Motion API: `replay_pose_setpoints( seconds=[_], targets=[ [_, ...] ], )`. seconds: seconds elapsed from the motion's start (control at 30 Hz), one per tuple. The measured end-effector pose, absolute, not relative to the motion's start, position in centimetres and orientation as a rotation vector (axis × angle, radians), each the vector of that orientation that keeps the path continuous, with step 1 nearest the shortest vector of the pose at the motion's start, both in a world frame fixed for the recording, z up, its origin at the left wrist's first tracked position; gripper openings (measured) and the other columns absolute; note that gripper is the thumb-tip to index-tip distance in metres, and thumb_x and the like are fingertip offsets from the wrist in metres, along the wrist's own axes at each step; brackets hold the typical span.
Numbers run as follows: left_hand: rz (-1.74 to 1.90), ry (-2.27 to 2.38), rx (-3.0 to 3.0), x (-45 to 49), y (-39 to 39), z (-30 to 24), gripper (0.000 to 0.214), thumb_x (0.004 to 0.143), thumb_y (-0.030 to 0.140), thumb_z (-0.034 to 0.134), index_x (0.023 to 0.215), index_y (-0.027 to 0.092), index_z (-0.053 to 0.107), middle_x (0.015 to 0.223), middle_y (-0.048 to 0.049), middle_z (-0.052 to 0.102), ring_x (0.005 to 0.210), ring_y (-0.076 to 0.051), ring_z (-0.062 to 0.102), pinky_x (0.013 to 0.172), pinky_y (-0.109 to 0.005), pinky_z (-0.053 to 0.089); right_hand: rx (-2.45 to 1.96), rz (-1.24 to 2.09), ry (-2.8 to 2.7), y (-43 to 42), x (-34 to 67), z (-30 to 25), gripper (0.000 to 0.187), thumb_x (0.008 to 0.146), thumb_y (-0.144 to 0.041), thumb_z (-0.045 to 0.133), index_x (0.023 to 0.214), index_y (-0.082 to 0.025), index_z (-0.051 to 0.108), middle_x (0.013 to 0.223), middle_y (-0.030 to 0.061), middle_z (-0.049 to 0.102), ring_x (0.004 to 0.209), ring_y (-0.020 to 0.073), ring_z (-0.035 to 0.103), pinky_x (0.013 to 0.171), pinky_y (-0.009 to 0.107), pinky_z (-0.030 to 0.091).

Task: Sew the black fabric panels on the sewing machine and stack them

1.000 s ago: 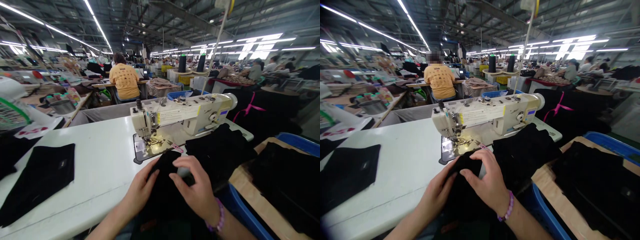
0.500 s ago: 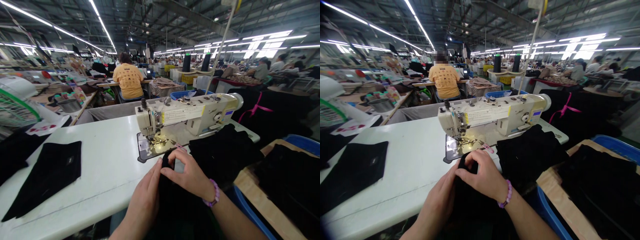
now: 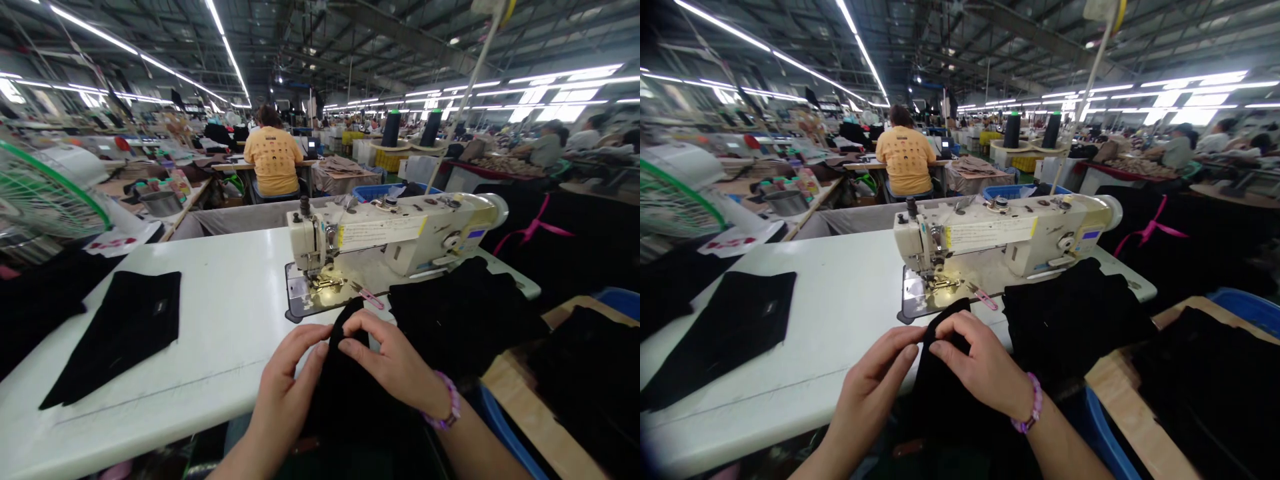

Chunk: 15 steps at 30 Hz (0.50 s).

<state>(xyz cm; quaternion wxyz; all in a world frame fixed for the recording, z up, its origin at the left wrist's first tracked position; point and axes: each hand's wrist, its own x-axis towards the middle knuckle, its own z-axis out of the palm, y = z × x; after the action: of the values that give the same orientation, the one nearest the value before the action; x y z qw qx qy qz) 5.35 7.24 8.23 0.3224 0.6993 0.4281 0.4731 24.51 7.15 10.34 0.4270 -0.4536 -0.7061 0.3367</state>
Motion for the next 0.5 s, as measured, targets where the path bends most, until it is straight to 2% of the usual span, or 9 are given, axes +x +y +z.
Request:
replay_pose_setpoints(
  seconds=[0.17,0.4,0.5],
  targets=[
    [1.229,1.134,1.663,5.6,7.8,9.3,0.017,0.087,0.037,0.067,0.094,0.028,0.079,0.093,-0.0042,0.074,0.089,-0.021,0.069,0.085,-0.032,0.057,-1.136,0.901,-1.73,7.0,24.4,10.1,0.01,0.094,-0.032,0.063,0.094,-0.022,0.061,0.09,-0.0005,0.063,0.086,0.0157,0.058,0.082,0.027,0.048],
    [1.247,1.135,1.718,5.9,7.7,9.8,0.015,0.086,0.036,0.068,0.091,0.027,0.078,0.089,-0.0045,0.073,0.086,-0.021,0.068,0.082,-0.033,0.056,-1.136,0.789,-1.822,6.9,24.6,10.3,0.012,0.097,-0.032,0.059,0.092,-0.022,0.062,0.091,0.0006,0.063,0.089,0.0171,0.059,0.085,0.029,0.046],
    [1.289,1.095,1.828,5.6,7.7,10.0,0.012,0.087,0.032,0.067,0.089,0.027,0.078,0.085,-0.0035,0.073,0.082,-0.02,0.068,0.077,-0.03,0.055,-1.106,0.754,-1.87,6.7,24.6,10.7,0.011,0.099,-0.029,0.058,0.091,-0.022,0.062,0.091,-0.0002,0.062,0.091,0.0164,0.059,0.087,0.029,0.044]
  ],
)
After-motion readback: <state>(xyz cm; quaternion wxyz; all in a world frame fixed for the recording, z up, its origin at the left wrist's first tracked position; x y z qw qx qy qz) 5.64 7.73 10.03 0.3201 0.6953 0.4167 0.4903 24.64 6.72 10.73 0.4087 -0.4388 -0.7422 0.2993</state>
